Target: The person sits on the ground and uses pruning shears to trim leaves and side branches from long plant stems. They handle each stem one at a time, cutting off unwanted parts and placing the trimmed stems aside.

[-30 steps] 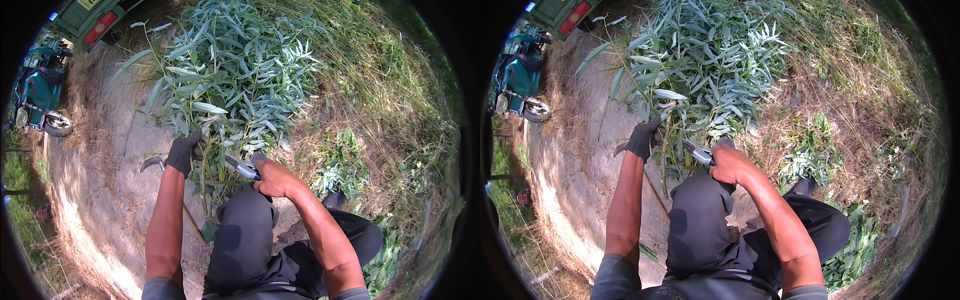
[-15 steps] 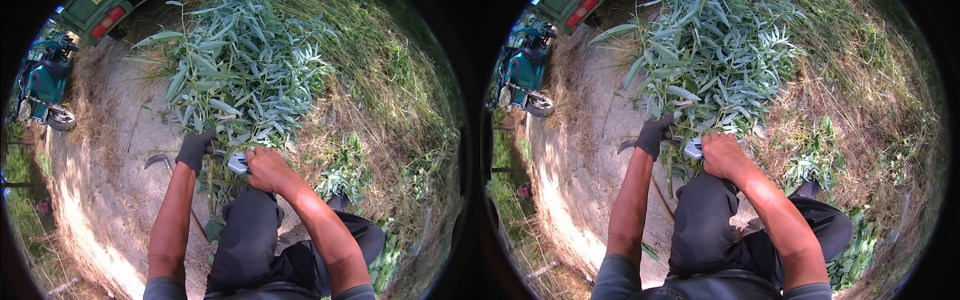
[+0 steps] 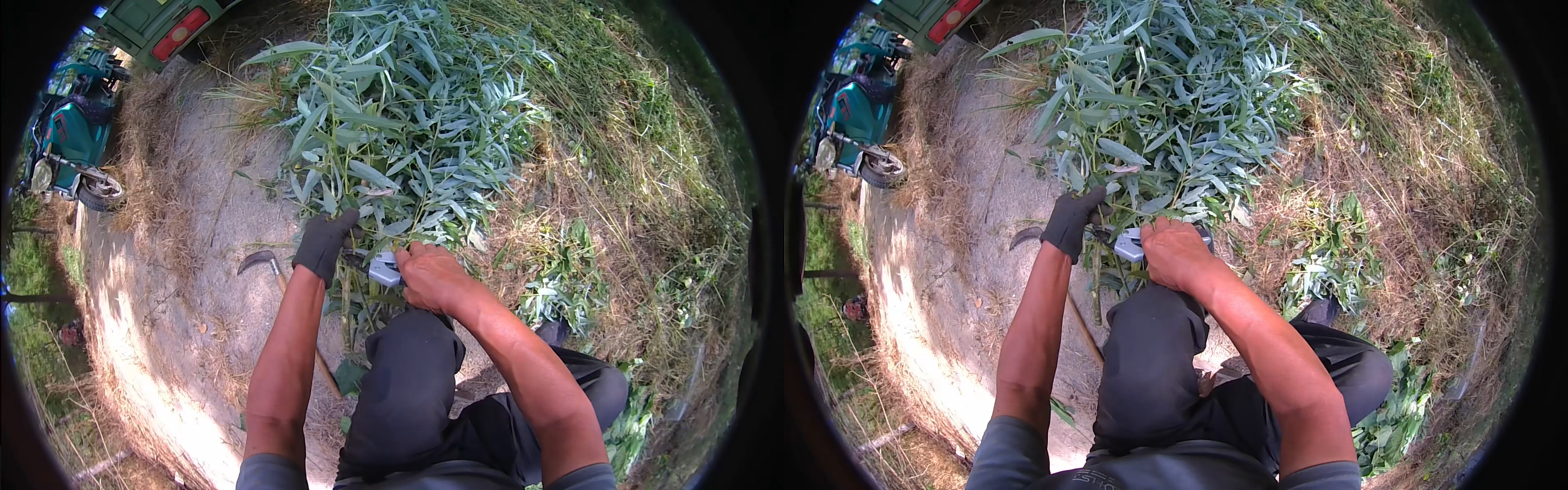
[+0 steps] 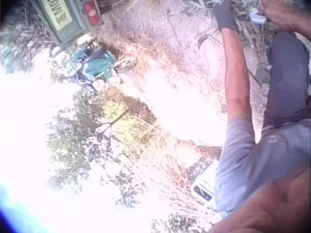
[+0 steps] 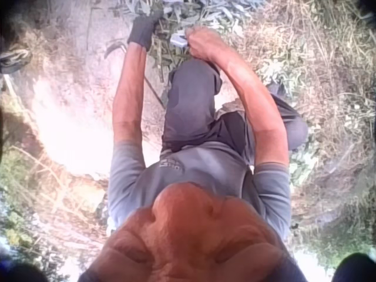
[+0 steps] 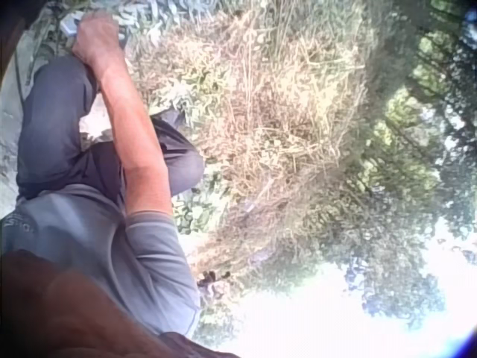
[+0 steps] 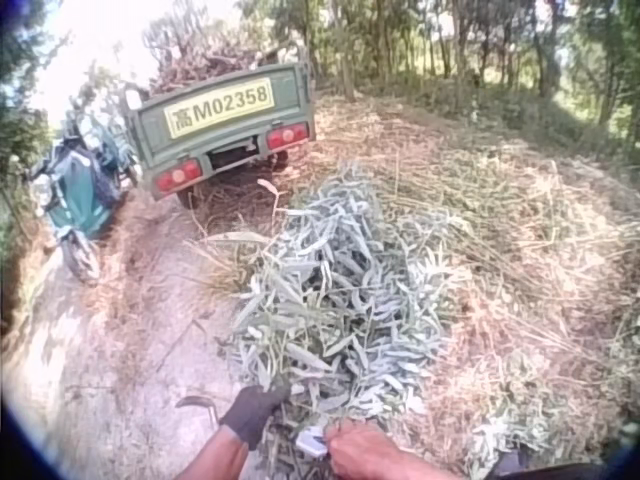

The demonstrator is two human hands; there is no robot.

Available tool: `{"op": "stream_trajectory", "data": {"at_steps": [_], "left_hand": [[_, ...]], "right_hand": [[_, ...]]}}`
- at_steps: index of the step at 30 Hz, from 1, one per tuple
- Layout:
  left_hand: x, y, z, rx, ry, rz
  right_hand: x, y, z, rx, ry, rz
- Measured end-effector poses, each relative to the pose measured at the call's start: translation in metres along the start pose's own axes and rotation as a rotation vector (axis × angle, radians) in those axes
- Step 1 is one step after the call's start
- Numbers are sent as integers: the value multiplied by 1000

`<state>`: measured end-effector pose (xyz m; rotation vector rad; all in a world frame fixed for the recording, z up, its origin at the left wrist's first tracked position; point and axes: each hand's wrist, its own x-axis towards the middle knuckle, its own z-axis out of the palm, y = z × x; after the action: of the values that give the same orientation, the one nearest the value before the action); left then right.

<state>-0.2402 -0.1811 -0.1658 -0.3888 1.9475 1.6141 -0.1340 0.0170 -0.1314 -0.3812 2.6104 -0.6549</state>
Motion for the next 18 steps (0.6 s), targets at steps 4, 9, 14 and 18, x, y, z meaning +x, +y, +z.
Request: {"op": "stream_trajectory", "data": {"at_steps": [4,9,14,18], "left_hand": [[2,-7,3,3,23,46],[5,-5,-15,23,52,73],[-17,6,-30,-49,77,17],[-49,31,-29,-260,31,63]], "right_hand": [[1,1,3,-1,-16,12],[-7,5,6,16,-23,60],[-25,18,23,103,24,220],[-51,28,38,195,17,280]]}}
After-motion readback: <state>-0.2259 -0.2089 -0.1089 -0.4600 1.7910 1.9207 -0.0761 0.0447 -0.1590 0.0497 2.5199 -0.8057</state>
